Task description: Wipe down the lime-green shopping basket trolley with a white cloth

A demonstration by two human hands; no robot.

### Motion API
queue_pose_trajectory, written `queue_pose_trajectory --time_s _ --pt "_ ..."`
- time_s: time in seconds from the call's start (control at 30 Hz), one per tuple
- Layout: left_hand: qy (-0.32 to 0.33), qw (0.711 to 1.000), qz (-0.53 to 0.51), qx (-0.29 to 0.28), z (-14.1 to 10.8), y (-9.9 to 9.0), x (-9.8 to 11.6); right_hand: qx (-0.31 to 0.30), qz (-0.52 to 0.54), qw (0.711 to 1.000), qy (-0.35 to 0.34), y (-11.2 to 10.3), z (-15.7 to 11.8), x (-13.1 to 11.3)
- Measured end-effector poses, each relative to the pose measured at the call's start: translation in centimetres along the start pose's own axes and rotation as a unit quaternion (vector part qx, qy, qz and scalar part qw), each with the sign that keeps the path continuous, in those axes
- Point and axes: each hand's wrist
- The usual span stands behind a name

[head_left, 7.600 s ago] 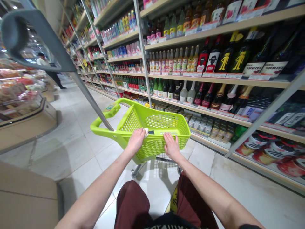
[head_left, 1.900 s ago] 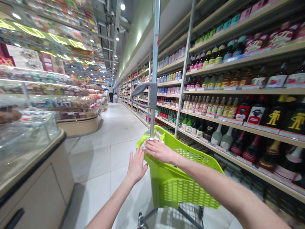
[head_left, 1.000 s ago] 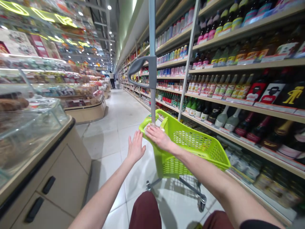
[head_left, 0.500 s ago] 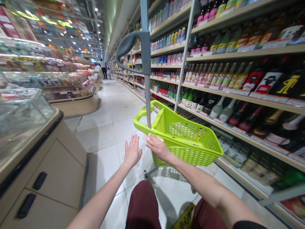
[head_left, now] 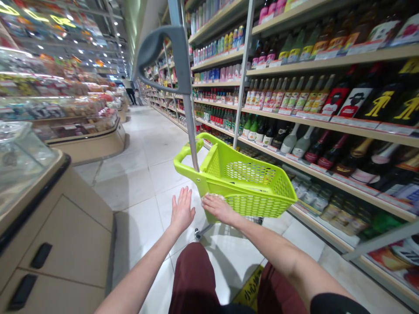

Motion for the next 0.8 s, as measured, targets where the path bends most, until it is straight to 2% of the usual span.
queue_pose_trajectory --time_s 0.1,0.17,0.23,0.37,0.43,0.5,0.67,0.73,0.8 --pt "-0.015 1.000 -0.001 0.013 0.6 -0.1 0.3 0.072 -0.013 0.997 0.028 -2.3 3.0 1.1" --pt "-0.015 1.000 -0.001 0.015 0.9 -0.2 0.7 0.084 -0.026 0.996 0.031 -2.3 4.1 1.5" --pt "-0.004 1.000 0.002 0.009 0.9 -0.2 1.2 0.067 -0.034 0.997 0.014 -0.9 3.6 1.2" --pt "0.022 1.000 0.013 -0.010 -0.3 0.4 1.9 0.005 -0.034 0.999 -0.008 2.9 0.1 -0.3" --pt "0.025 0.999 0.020 -0.020 -0.9 0.8 1.8 -0.003 -0.027 1.000 -0.003 3.2 -0.9 -0.8" --pt "0.014 0.999 0.026 -0.025 -1.2 1.1 1.5 0.020 -0.018 1.000 0.004 2.0 -0.4 -0.8" --pt "-0.019 0.999 0.034 -0.025 -0.3 1.1 1.1 0.097 -0.016 0.995 0.025 -2.6 4.2 0.6" --pt "-0.016 0.999 0.034 -0.025 -0.1 1.1 1.3 0.092 -0.025 0.995 0.024 -2.6 4.7 1.1" --pt "-0.006 0.999 0.033 -0.030 -0.4 1.2 1.7 0.066 -0.032 0.997 0.016 -1.3 3.9 1.0"
Point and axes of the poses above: each hand's wrist, its own z-axis towards the middle knuckle, its own y-axis out of the palm, x = y × z, and after that the axes turned 2 degrees about -y, right-handed
